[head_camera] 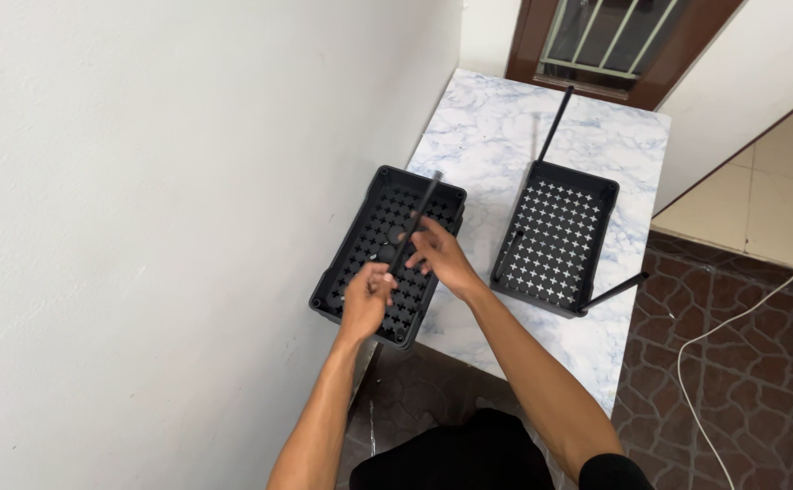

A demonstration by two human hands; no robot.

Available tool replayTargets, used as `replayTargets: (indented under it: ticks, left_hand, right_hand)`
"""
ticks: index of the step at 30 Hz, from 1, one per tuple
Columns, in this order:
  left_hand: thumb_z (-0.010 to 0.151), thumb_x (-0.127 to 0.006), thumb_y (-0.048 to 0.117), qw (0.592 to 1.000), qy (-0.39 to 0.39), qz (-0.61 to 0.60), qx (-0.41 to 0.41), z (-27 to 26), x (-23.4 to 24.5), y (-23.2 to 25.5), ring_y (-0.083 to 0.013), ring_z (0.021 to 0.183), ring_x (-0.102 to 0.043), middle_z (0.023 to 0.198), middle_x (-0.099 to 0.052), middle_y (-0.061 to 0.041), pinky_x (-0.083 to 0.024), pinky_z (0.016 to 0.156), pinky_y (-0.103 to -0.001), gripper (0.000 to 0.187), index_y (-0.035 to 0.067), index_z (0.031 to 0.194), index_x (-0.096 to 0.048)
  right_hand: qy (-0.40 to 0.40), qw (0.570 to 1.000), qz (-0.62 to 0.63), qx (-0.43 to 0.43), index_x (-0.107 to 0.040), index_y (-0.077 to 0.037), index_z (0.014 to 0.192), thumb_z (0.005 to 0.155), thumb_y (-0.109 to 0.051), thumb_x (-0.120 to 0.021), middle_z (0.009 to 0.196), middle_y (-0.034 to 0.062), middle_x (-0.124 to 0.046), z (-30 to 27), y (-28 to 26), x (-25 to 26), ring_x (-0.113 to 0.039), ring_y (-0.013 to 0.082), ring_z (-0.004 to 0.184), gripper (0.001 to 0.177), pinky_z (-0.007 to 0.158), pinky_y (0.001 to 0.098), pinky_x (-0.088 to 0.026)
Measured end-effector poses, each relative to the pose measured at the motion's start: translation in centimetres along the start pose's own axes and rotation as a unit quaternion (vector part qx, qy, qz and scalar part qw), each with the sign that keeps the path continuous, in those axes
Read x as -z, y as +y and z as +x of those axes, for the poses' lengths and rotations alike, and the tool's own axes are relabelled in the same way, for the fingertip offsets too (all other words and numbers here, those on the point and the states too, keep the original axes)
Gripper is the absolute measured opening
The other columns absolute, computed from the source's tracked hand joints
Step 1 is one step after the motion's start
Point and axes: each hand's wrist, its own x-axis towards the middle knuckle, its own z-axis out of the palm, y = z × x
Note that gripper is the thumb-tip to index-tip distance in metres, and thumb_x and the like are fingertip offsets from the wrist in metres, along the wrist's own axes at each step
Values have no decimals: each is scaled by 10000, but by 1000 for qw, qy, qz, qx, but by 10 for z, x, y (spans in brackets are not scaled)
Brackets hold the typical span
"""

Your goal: The person assembles a black plastic tray by inserting four long black rods into corner holes and securing them with small black caps. The tray is handled and rotated on a white marble-patterned table while the rods are attached one by one.

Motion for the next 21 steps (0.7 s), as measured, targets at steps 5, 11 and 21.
replayTargets:
  ticks: [5,11,21]
  left_hand:
    - [1034,-562,157,993,-93,-60,33,-8,-17,-8,-69,620,-558,867,-693,-30,-473,574,-229,213,24,1190,-620]
    - [1028,-620,180,974,-90,-183,94,-15,-24,-1,-90,566,-534,842,-687,-57,-409,512,-237,191,26,1129,-671]
    - [992,-663,142,948,7,-304,88,-3,-13,20,-124,635,-624,928,-714,-157,-506,580,-260,152,10,1067,-657]
  right_hand:
    - [50,994,43,82,-460,-59,1526,1046,-302,-587,1086,116,-748,-9,-19,14,-595,85,685,553,623,235,-504]
    - [96,970,199,102,-389,-101,1519,1032,-203,-577,996,143,-725,-31,-32,43,-582,112,629,532,588,259,-483]
    - [101,945,274,147,-573,-41,1263,1099,-191,-555,1150,248,-728,-62,-18,82,-665,194,765,223,684,322,-533]
